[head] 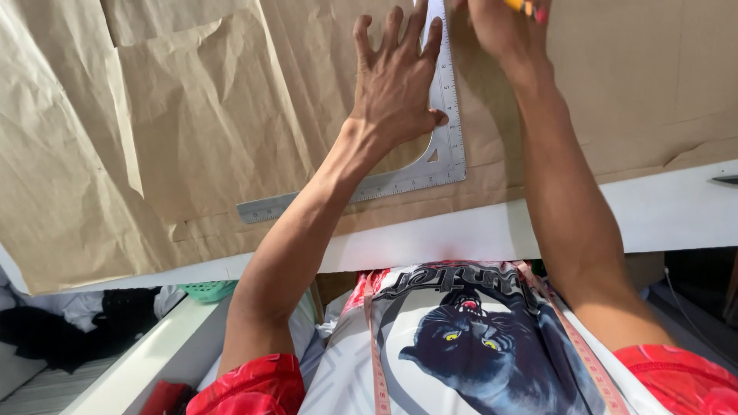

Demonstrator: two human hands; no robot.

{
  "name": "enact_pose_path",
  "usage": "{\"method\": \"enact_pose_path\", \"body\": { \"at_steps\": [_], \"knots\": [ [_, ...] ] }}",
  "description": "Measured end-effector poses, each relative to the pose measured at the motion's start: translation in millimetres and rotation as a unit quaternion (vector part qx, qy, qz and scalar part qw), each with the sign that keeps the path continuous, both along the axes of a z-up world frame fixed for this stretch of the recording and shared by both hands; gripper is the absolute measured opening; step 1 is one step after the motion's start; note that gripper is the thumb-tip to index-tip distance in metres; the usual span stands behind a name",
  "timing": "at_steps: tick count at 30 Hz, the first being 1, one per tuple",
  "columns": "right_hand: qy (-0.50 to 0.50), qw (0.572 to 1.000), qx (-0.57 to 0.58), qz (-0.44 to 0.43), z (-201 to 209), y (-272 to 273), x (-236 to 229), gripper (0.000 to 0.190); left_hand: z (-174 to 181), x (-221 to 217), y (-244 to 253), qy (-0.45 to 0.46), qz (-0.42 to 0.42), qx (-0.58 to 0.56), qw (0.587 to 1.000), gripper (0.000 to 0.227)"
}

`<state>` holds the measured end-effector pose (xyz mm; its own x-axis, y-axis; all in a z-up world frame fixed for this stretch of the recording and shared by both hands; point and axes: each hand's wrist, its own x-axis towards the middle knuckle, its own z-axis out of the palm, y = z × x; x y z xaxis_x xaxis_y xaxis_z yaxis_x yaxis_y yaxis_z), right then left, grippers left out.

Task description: The person uses a set square and a pencil to draw straight lines and mark measurements on a large sheet of brown paper. They repeatedly reposition the ruler to create a pattern layout on the table surface.

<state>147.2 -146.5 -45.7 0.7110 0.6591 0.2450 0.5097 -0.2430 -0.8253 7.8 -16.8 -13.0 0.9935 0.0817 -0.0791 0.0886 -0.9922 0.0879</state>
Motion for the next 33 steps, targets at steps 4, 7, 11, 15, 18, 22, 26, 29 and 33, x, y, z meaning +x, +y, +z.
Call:
{"method": "enact_pose_path", "body": {
  "at_steps": [4,7,11,15,18,22,26,29,33],
  "knots": [
    [-0.016,0.998,-0.045,0.03,65,-59,-78,0.038,-3,0,1,-0.007,0.0,0.005,1.0,0.128],
    [0.143,0.92,-0.359,0.068,100,-136,-128,0.051,-7,0,1,-0.027,-0.002,-0.008,1.0,0.129],
    [0.266,0.96,-0.068,-0.053,111,-172,-152,0.018,-1,1,4,-0.043,-0.006,-0.015,0.999,0.127],
    [0.106,0.986,0.022,-0.128,89,-151,-152,0.028,16,-13,12,0.055,-0.006,-0.095,0.994,0.126],
    [0.018,0.991,0.027,-0.133,63,-128,-154,0.026,17,-20,28,0.096,0.014,-0.125,0.987,0.126],
    [-0.044,0.994,0.026,-0.098,39,-103,-165,0.034,3,-32,41,0.087,0.019,-0.129,0.988,0.13],
    [-0.098,0.992,0.012,-0.076,22,-100,-160,0.036,-9,-34,42,0.053,-0.003,-0.127,0.99,0.128],
    [-0.104,0.993,-0.015,-0.057,18,-101,-161,0.045,-19,-41,43,0.027,-0.007,-0.14,0.99,0.126],
    [-0.117,0.991,-0.027,-0.065,15,-98,-159,0.048,-15,-41,45,0.037,-0.006,-0.124,0.992,0.122]
  ]
}}
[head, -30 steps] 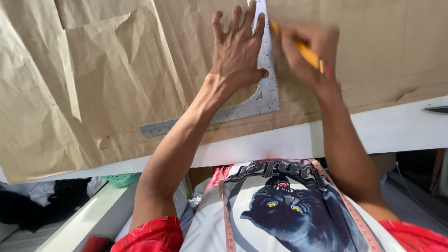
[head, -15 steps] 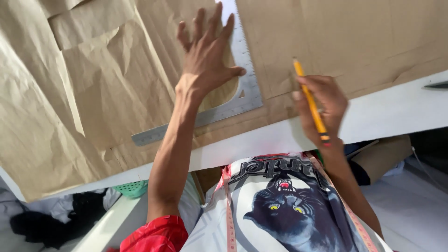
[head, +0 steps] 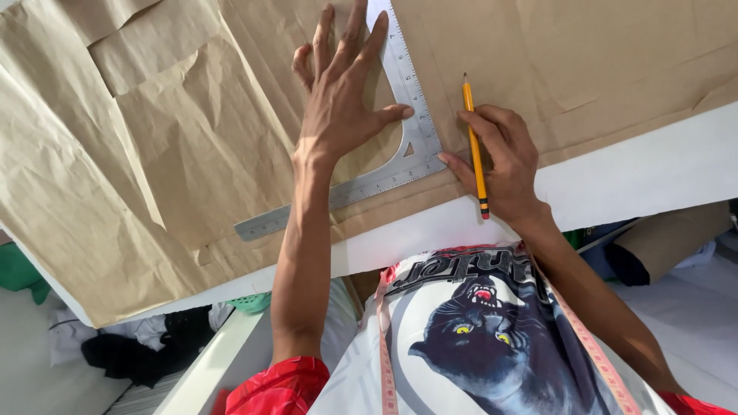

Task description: The person uses a set square and a pencil to draw straight lines and mark measurements on a large sheet of brown paper. They repeatedly reposition the ruler to create a pattern layout on the table surface.

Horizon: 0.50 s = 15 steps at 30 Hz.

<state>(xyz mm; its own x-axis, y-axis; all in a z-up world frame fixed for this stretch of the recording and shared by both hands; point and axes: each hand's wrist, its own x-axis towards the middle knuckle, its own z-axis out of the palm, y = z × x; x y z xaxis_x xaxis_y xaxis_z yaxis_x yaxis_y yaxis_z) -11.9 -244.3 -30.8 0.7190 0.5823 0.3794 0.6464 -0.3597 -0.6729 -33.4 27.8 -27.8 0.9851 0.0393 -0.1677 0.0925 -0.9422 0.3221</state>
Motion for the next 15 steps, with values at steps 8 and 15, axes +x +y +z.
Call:
{"method": "enact_pose_path", "body": {
  "at_steps": [8,15],
  "knots": [
    [-0.004,1.0,-0.02,0.005,-3,-4,0,0.052,9,0,-2,0.003,-0.003,-0.014,1.0,0.113],
    [0.002,1.0,-0.03,0.004,-4,-4,0,0.052,6,-3,1,-0.016,-0.002,-0.01,1.0,0.111]
  ]
}}
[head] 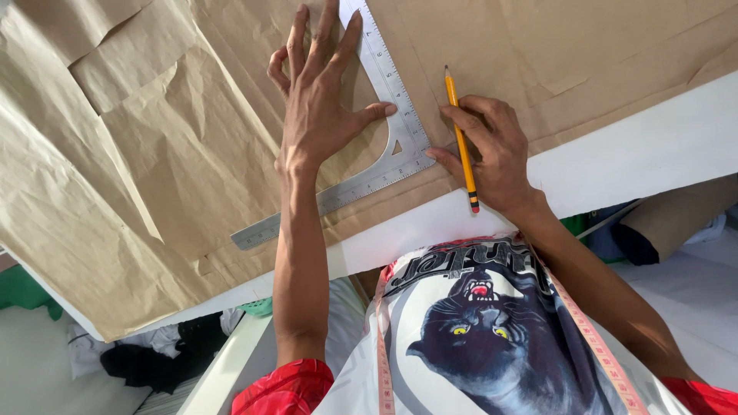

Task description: The person uses a set square and a pencil to draw straight lines and mark measurements on a large sheet of brown paper. They repeatedly reposition the ruler to create a pattern layout on the table surface.

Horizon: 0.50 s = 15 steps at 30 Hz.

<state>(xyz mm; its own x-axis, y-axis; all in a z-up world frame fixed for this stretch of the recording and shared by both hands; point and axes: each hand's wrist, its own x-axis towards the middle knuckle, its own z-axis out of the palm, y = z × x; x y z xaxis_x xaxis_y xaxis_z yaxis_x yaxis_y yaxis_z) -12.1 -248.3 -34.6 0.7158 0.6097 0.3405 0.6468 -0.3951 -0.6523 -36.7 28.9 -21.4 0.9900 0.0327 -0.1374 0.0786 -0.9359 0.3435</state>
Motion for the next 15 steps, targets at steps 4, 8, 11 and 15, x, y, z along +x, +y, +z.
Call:
{"method": "enact_pose_path", "body": {
  "at_steps": [4,8,11,15],
  "knots": [
    [-0.005,1.0,0.007,-0.001,-0.6,0.0,-0.6,0.053,-5.3,-1.7,1.0,-0.013,0.0,-0.014,1.0,0.106],
    [0.003,1.0,0.016,0.008,1.3,-2.8,-0.4,0.053,-5.5,-0.2,0.3,-0.004,0.001,0.005,1.0,0.111],
    [-0.001,1.0,0.014,0.014,0.7,-4.3,0.0,0.052,-4.2,0.9,-0.8,0.015,0.007,0.006,1.0,0.113],
    [-0.001,1.0,0.018,0.016,0.7,-3.8,1.2,0.052,-6.9,0.5,-0.5,0.003,0.008,0.01,1.0,0.111]
  ]
}}
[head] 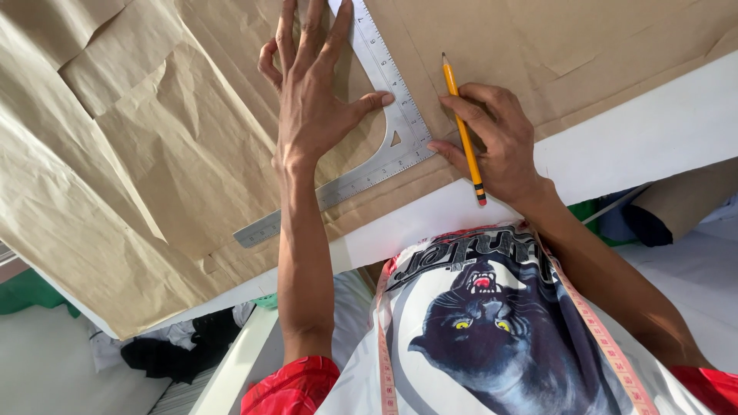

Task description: The person uses a set square and a pencil to draw straight lines and mark measurements on a large sheet of brown paper. They repeatedly reposition the ruler to create a pattern layout on the table surface.

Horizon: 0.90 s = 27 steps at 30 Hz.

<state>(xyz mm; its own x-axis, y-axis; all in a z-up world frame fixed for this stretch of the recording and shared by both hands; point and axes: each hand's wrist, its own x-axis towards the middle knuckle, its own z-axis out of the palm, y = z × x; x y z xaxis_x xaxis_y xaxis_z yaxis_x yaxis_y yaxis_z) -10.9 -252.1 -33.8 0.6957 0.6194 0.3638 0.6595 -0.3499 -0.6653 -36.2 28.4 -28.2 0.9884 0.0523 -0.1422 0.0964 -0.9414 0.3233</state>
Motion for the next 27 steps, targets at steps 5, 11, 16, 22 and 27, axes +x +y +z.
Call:
{"method": "enact_pose_path", "body": {
  "at_steps": [5,11,16,22,27],
  "knots": [
    [0.008,1.0,0.007,-0.001,0,0,0,0.052,5,1,-3,0.011,0.006,0.003,1.0,0.111],
    [0.005,1.0,0.005,-0.003,-3,-1,-1,0.054,5,0,-4,-0.003,0.006,-0.01,1.0,0.11],
    [0.013,1.0,0.016,-0.009,1,2,0,0.051,9,2,-6,0.002,0.021,-0.003,1.0,0.111],
    [0.02,1.0,0.002,-0.007,1,1,-1,0.052,4,-1,-4,-0.01,0.015,-0.033,0.999,0.11],
    [0.014,1.0,0.003,-0.007,1,2,-2,0.051,3,-1,-3,-0.013,0.014,-0.014,1.0,0.111]
  ]
}}
